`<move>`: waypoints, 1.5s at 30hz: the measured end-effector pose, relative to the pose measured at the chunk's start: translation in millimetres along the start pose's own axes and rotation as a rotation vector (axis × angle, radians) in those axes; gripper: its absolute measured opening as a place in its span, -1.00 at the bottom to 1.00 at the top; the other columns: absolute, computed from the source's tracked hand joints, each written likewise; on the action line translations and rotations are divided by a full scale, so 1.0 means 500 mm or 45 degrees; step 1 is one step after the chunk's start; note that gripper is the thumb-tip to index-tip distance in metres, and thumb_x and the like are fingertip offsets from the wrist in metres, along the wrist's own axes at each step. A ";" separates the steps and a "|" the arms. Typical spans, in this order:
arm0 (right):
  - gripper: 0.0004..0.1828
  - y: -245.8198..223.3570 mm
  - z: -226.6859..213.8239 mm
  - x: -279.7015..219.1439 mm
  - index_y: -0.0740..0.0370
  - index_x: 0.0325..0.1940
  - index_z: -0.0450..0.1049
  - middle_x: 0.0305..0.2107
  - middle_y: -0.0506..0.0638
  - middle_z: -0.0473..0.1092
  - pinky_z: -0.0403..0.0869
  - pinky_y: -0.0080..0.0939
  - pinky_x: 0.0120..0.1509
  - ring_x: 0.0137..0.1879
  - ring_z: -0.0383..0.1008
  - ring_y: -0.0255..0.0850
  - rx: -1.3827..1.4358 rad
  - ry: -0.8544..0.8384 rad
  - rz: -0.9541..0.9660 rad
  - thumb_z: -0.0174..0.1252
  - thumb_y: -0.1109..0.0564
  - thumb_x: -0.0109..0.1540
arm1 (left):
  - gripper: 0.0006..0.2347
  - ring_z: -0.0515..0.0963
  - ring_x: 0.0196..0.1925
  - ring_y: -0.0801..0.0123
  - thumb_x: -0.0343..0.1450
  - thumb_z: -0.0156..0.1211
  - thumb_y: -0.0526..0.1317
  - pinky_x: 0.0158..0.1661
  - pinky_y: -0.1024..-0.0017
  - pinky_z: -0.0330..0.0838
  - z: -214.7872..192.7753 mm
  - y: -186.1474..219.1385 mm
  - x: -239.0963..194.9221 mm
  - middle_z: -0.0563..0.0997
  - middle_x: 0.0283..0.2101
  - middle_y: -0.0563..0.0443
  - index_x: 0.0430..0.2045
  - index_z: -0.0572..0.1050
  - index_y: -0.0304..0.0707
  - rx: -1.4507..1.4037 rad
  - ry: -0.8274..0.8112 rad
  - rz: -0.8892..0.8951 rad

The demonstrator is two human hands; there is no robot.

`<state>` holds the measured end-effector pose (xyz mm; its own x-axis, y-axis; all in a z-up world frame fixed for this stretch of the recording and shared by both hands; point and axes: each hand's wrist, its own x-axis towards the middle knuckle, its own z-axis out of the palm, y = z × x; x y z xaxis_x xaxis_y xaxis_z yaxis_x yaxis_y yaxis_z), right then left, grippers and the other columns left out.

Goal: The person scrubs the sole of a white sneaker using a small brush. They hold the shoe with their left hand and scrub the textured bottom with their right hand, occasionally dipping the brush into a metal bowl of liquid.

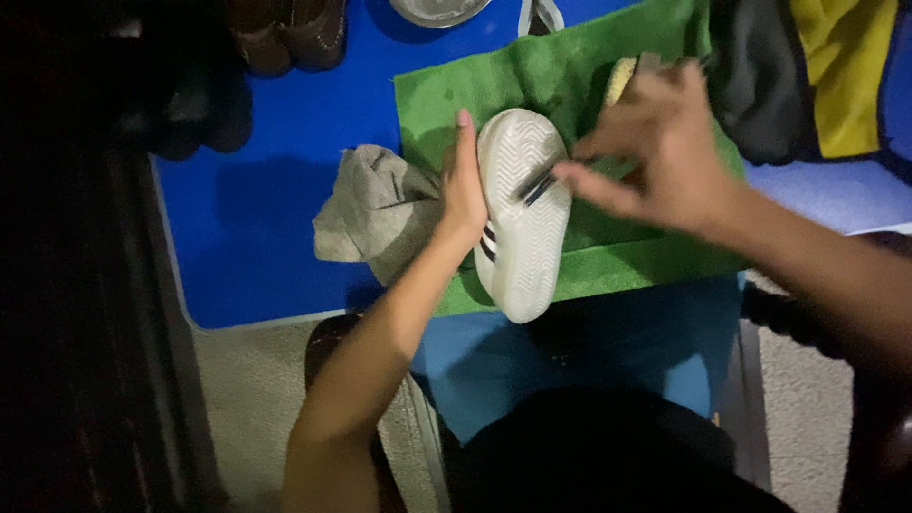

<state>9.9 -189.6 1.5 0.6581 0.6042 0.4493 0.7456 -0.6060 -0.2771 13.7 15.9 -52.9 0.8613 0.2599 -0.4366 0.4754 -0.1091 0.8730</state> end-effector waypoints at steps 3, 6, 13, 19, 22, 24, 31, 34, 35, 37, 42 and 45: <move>-0.75 -0.049 0.005 0.017 0.06 -0.37 0.49 -0.59 -0.18 0.27 0.00 -0.05 -0.17 -0.37 0.18 -0.11 0.132 0.069 -0.130 0.13 -0.11 0.25 | -0.29 0.20 0.31 0.20 0.23 -0.33 0.26 0.23 0.38 0.01 -0.002 -0.005 0.002 0.27 0.25 -0.20 0.12 0.27 -0.31 -0.053 -0.003 -0.017; -0.75 0.006 -0.008 0.008 -0.01 -0.33 0.54 -0.50 -0.22 0.35 0.02 -0.07 -0.11 -0.27 0.20 -0.14 0.070 -0.001 -0.056 0.19 -0.17 0.23 | -0.30 0.42 0.03 0.21 0.17 -0.37 0.30 0.05 0.34 0.18 -0.002 0.039 -0.030 0.50 -0.05 -0.18 -0.15 0.46 -0.31 0.042 0.006 -0.127; -0.75 -0.021 -0.028 0.030 -0.01 -0.40 0.51 -0.58 -0.16 0.29 0.06 0.00 -0.13 -0.38 0.16 -0.12 0.116 0.016 -0.220 0.09 -0.12 0.26 | -0.33 0.43 -0.05 0.18 0.21 -0.35 0.28 0.00 0.34 0.19 0.007 0.024 -0.008 0.50 -0.14 -0.28 -0.23 0.48 -0.39 0.084 -0.104 -0.013; -0.68 -0.020 -0.032 0.025 0.01 -0.40 0.47 -0.62 -0.20 0.20 0.03 -0.05 -0.15 -0.39 0.17 -0.12 -0.030 0.048 -0.296 0.05 -0.18 0.28 | -0.28 0.50 0.01 0.40 0.07 -0.34 0.34 0.10 0.47 0.23 -0.008 0.085 -0.044 0.60 -0.10 -0.06 -0.22 0.55 -0.20 0.331 -0.545 -0.189; -0.66 0.008 -0.023 0.008 -0.04 -0.37 0.50 -0.57 -0.19 0.29 0.07 -0.02 -0.12 -0.28 0.26 -0.11 -0.135 -0.096 -0.141 0.08 -0.27 0.27 | -0.21 0.44 0.15 0.29 0.06 -0.37 0.36 0.13 0.46 0.15 0.002 0.056 -0.033 0.52 0.04 -0.19 -0.12 0.51 -0.26 0.464 -0.704 -0.289; -0.64 -0.012 -0.020 0.013 -0.05 -0.36 0.55 -0.58 -0.14 0.34 0.12 0.03 -0.13 -0.35 0.32 -0.10 -0.146 -0.119 -0.263 0.03 -0.27 0.26 | -0.25 0.47 0.07 0.32 0.07 -0.35 0.34 0.08 0.45 0.20 0.007 0.040 -0.022 0.54 -0.01 -0.12 -0.12 0.49 -0.22 0.444 -0.728 -0.297; -0.64 -0.003 0.022 0.009 -0.10 -0.38 0.50 -0.60 -0.16 0.30 0.12 -0.02 -0.23 -0.38 0.27 -0.12 -0.188 -0.169 -0.159 -0.01 -0.30 0.27 | -0.51 0.51 -0.31 0.42 0.22 -0.25 0.27 -0.16 0.51 0.31 0.014 -0.020 0.020 0.59 -0.44 0.01 -0.61 0.51 -0.09 0.256 -0.781 -0.251; -0.69 -0.021 0.017 0.013 -0.05 -0.36 0.50 -0.59 -0.20 0.35 0.08 -0.08 -0.23 -0.39 0.22 -0.15 0.009 -0.246 -0.189 0.02 -0.22 0.24 | -0.54 0.35 -0.45 0.51 0.27 -0.29 0.26 -0.35 0.48 0.28 0.013 -0.057 0.042 0.43 -0.59 0.07 -0.78 0.36 -0.08 0.328 -0.883 -0.132; -0.67 -0.001 0.016 0.011 -0.05 -0.36 0.51 -0.57 -0.19 0.34 0.09 -0.07 -0.20 -0.35 0.26 -0.14 -0.093 -0.172 -0.150 0.03 -0.23 0.28 | -0.66 0.31 -0.40 0.54 0.34 -0.28 0.17 -0.32 0.52 0.28 0.017 -0.093 0.065 0.41 -0.52 0.08 -0.33 0.34 0.00 0.356 -0.948 0.025; -0.65 -0.001 0.013 0.010 -0.04 -0.36 0.53 -0.55 -0.17 0.33 0.10 -0.05 -0.17 -0.32 0.30 -0.12 -0.199 -0.099 -0.118 0.05 -0.24 0.32 | -0.59 0.28 -0.36 0.56 0.41 -0.27 0.07 -0.28 0.56 0.28 0.021 -0.084 0.056 0.39 -0.45 0.09 0.11 0.32 0.09 0.379 -1.006 0.188; -0.60 -0.007 0.033 0.002 0.04 -0.45 0.45 -0.62 -0.09 0.33 0.22 0.11 -0.09 -0.43 0.32 -0.06 -0.038 -0.148 -0.199 -0.05 -0.24 0.27 | -0.54 0.28 -0.53 0.50 0.28 -0.29 0.25 -0.36 0.46 0.25 0.017 -0.025 0.023 0.34 -0.69 0.11 -0.87 0.28 -0.05 0.365 -0.846 -0.094; -0.66 0.032 0.028 -0.002 -0.01 -0.40 0.54 -0.45 -0.17 0.47 0.09 -0.01 -0.11 -0.28 0.37 -0.12 -0.062 -0.113 -0.033 0.10 -0.23 0.27 | -0.50 0.12 0.36 0.12 0.43 -0.42 0.07 0.27 0.38 -0.07 0.025 -0.161 0.110 0.12 0.32 -0.18 0.25 0.03 -0.09 0.452 -1.021 0.320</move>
<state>22.7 -192.5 -15.4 0.6469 0.6622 0.3783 0.7580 -0.6127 -0.2237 25.0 27.2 -149.9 0.7501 -0.5421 -0.3788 0.1700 -0.3955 0.9026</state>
